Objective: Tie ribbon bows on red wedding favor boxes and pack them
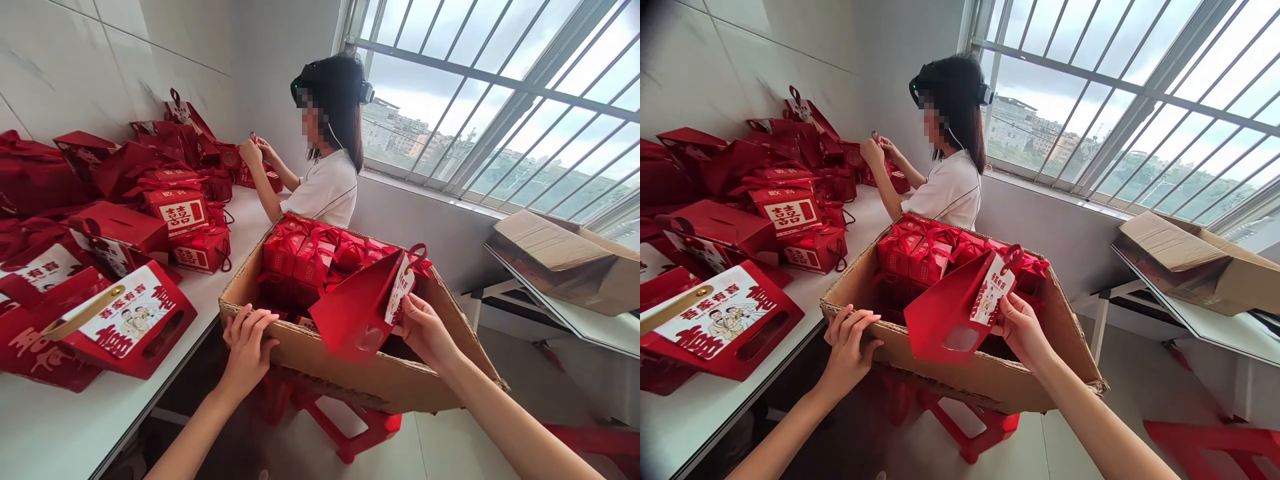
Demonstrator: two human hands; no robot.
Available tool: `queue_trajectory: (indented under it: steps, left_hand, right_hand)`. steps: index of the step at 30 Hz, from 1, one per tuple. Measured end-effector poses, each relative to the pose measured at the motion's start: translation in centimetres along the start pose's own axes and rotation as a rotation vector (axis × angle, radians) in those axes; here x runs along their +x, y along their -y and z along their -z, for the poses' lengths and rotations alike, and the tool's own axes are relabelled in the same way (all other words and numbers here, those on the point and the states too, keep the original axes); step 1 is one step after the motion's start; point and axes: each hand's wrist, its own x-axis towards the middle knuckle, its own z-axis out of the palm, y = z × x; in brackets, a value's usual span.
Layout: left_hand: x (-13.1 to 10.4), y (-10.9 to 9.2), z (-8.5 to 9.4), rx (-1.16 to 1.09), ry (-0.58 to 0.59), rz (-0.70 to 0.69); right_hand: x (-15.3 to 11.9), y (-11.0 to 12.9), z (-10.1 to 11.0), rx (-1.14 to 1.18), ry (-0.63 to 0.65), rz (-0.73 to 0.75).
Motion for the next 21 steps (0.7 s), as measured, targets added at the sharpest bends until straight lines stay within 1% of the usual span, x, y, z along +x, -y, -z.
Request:
queue_trajectory:
  steps: [2,4,7,10,12,15,17,19,20,21]
  left_hand:
    - [0.0,0.0,0.0,0.001,0.007,-0.001]
    - [0.0,0.0,0.0,-0.001,0.014,-0.001]
    - [-0.1,0.1,0.0,-0.01,0.011,0.005]
    - [0.0,0.1,0.0,-0.021,0.013,0.016]
    - [0.0,0.1,0.1,-0.034,0.019,0.02]
    - [0.1,0.1,0.1,-0.045,0.018,0.023]
    - [0.2,0.0,0.2,-0.041,0.013,0.021]
    - [0.2,-0.1,0.3,-0.03,0.008,0.008]
    - [0.2,-0.2,0.3,-0.024,0.008,0.002]
    - [0.2,-0.3,0.3,-0.017,0.01,-0.002]
  right_hand:
    - [-0.3,0.4,-0.3,-0.073,0.052,0.053]
    - [-0.7,0.7,-0.8,-0.131,0.066,0.097]
    - [-1.2,1.8,-1.9,-0.294,-0.002,0.161]
    - [-1.4,3.5,-3.5,-0.65,-0.089,0.169]
    - [-1.2,4.7,-4.7,-0.909,-0.111,0.162]
    - [-0.2,6.0,-5.8,-1.195,-0.147,0.183]
    - [0.8,6.4,-5.8,-1.338,-0.176,0.221]
    - [1.9,6.5,-4.9,-1.469,-0.167,0.28]
    - [2.5,6.4,-4.2,-1.524,-0.131,0.289]
    - [3.1,6.3,-3.3,-1.568,-0.07,0.261]
